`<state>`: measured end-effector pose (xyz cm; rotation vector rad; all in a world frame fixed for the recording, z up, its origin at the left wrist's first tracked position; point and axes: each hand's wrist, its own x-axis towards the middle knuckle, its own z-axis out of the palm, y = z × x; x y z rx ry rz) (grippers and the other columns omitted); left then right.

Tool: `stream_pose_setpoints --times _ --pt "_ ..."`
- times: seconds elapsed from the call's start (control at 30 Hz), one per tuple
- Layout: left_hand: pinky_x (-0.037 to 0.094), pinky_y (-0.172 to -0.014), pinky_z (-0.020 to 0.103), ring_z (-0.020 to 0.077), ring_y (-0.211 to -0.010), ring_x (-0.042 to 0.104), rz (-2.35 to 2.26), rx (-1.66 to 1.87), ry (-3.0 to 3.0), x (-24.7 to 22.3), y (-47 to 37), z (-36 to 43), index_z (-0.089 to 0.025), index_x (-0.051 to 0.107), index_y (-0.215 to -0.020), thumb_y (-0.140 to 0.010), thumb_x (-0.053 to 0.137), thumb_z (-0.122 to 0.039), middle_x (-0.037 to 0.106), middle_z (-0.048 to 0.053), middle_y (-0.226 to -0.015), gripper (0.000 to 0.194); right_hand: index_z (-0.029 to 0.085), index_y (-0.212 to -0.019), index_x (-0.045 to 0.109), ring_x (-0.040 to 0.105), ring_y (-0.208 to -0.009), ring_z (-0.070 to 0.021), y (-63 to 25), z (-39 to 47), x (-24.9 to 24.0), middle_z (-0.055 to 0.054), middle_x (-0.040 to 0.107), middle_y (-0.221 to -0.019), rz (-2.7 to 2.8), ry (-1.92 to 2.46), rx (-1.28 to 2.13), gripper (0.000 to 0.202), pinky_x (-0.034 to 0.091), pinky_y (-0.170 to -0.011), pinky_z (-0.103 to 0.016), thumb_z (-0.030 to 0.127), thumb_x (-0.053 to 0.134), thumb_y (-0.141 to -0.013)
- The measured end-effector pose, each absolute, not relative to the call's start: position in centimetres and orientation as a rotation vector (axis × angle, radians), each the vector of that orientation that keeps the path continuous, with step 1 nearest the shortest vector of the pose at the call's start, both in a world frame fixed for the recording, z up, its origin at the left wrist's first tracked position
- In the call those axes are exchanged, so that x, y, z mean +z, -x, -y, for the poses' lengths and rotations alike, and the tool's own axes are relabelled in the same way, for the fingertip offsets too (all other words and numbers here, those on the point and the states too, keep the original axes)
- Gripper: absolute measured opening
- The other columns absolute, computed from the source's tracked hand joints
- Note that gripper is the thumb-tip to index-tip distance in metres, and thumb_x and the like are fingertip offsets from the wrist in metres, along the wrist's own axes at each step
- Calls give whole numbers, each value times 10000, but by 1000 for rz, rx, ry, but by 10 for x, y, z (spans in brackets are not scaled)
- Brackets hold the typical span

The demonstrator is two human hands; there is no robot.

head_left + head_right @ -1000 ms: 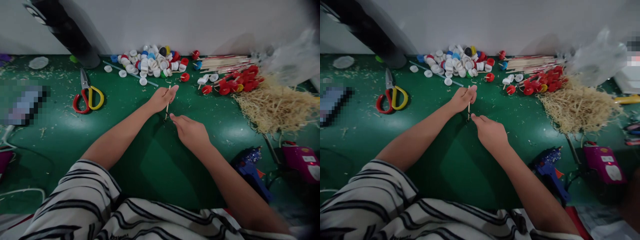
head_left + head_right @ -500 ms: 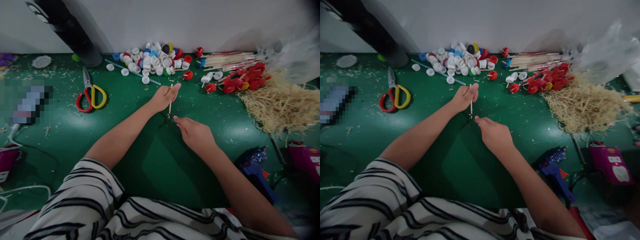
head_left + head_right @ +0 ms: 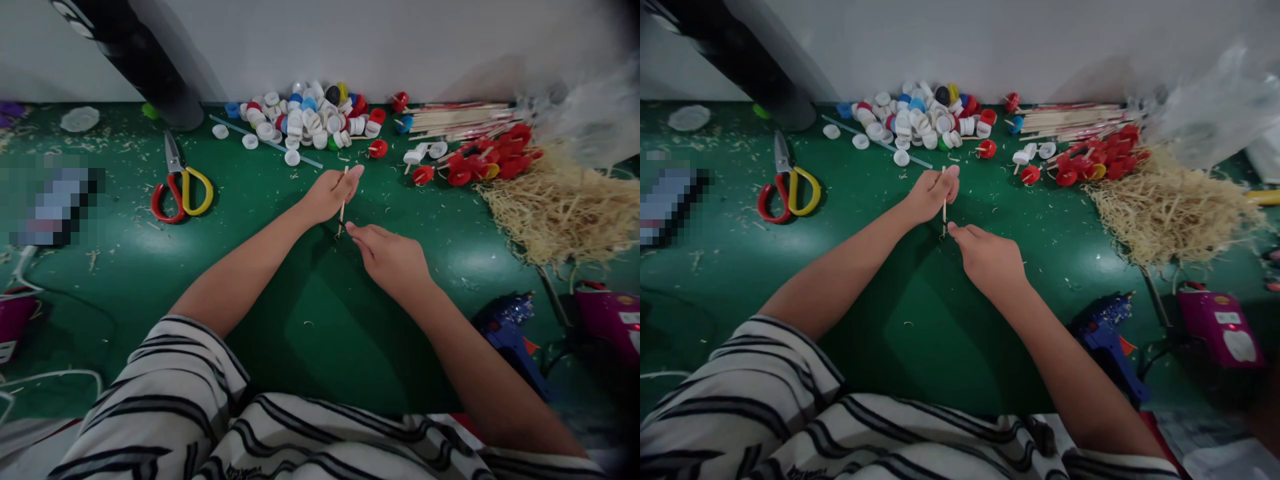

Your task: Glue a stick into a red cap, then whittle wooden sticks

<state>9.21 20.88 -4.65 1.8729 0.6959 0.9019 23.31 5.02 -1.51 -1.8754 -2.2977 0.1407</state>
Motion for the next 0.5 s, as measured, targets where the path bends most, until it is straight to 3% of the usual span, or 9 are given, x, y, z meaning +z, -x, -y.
stream_pose_setpoints --times 0.5 --pt "434 -656 327 123 -532 409 -707 910 -1878 -46 -93 -208 -237 427 -511 -1078 291 -737 434 0 -504 768 262 -1441 717 752 -938 -199 -236 -41 -13 -58 821 -1258 2311 1869 231 454 365 -571 -293 260 402 -1114"
